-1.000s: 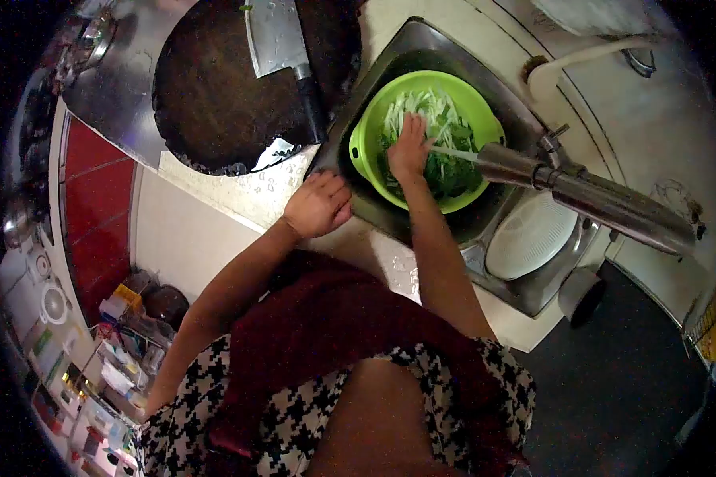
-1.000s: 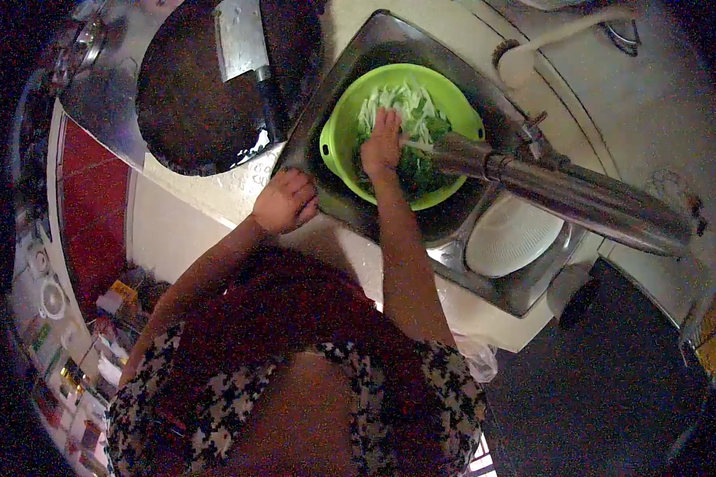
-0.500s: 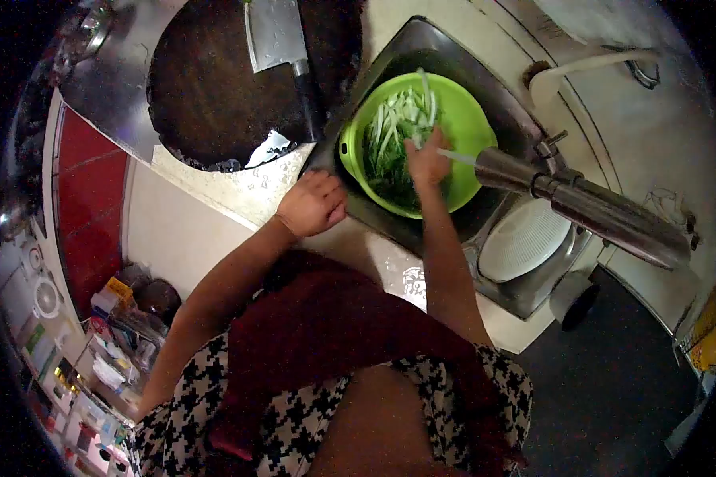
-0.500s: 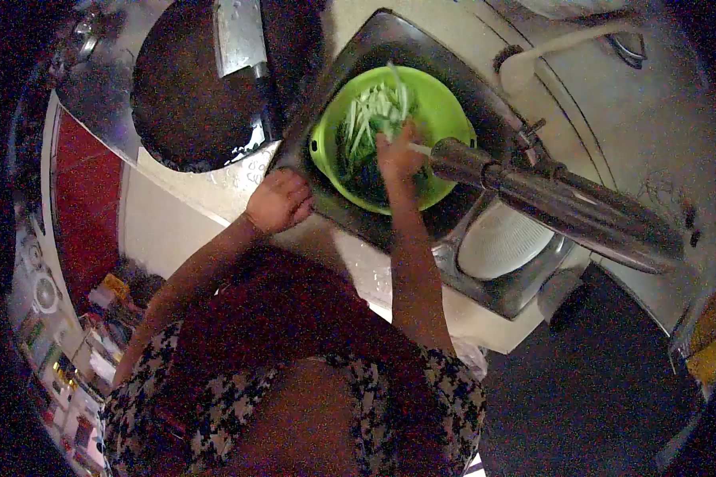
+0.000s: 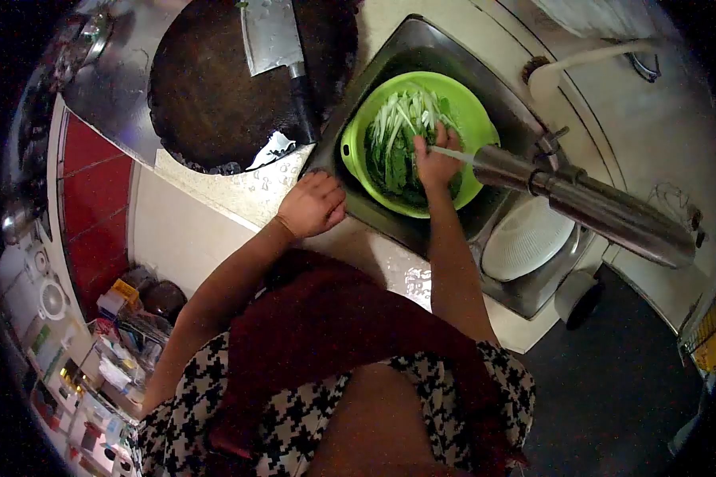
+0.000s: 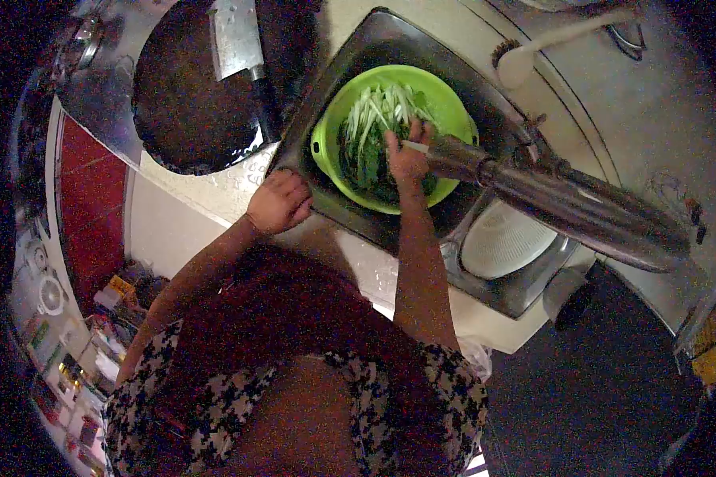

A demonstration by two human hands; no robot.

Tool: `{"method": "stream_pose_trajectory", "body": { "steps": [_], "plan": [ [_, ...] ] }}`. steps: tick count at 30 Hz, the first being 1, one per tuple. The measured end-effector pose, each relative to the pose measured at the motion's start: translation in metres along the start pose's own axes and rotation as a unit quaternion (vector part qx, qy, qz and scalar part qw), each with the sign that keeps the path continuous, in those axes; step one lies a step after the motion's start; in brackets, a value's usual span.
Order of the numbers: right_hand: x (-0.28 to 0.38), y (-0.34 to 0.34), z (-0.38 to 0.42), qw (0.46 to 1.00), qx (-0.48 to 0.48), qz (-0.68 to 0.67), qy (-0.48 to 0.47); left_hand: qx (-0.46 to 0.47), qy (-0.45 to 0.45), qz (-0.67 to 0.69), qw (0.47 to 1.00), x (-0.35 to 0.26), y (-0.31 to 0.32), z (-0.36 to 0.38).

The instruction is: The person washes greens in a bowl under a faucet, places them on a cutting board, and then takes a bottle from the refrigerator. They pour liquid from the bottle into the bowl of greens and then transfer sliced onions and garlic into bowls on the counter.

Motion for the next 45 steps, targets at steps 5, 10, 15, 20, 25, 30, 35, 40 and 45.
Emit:
{"method": "stream_pose_trajectory", "body": {
  "steps": [5, 10, 15, 20, 25, 30, 35, 40, 45],
  "plan": [
    [0.006, 0.006, -0.060, 0.998, -0.019, -0.057, 0.002, -0.004, 0.000, 0.008, 1.000, -0.002, -0.001, 0.000],
    [-0.011, 0.035, -0.088, 0.971, 0.164, -0.121, 0.122, -0.014, 0.003, 0.010, 1.000, 0.000, -0.002, 0.001],
    [-0.034, -0.005, -0.093, 0.899, 0.023, -0.415, 0.136, -0.002, -0.007, 0.009, 1.000, 0.000, 0.002, 0.004],
    [0.013, -0.096, -0.109, 0.963, -0.024, -0.260, 0.073, -0.013, -0.005, -0.021, 1.000, -0.002, -0.004, 0.001],
    [-0.006, -0.115, -0.103, 0.912, 0.028, -0.392, 0.120, -0.015, 0.002, -0.025, 1.000, -0.003, -0.003, 0.001],
    [-0.028, -0.044, -0.051, 0.941, 0.121, -0.309, 0.066, -0.005, -0.002, -0.014, 1.000, -0.003, -0.003, 0.000],
    [-0.031, -0.011, -0.037, 0.975, 0.075, -0.178, 0.112, -0.007, 0.006, -0.020, 1.000, -0.001, 0.002, 0.003],
    [-0.004, 0.030, -0.051, 0.969, 0.123, -0.137, 0.164, -0.024, 0.012, -0.018, 0.999, -0.003, 0.003, 0.002],
    [-0.003, 0.012, -0.057, 0.957, 0.188, -0.123, 0.181, -0.004, 0.003, -0.016, 1.000, -0.002, -0.002, 0.002]
  ]
}}
Point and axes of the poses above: each hand's wrist, its own z-axis away from the middle knuckle, its own y-axis out of the palm, x = y × z, the point moved 4 cm from there along -z, towards the middle knuckle, and after that the axes turned 3 degrees about y, right-handed, at the moved point
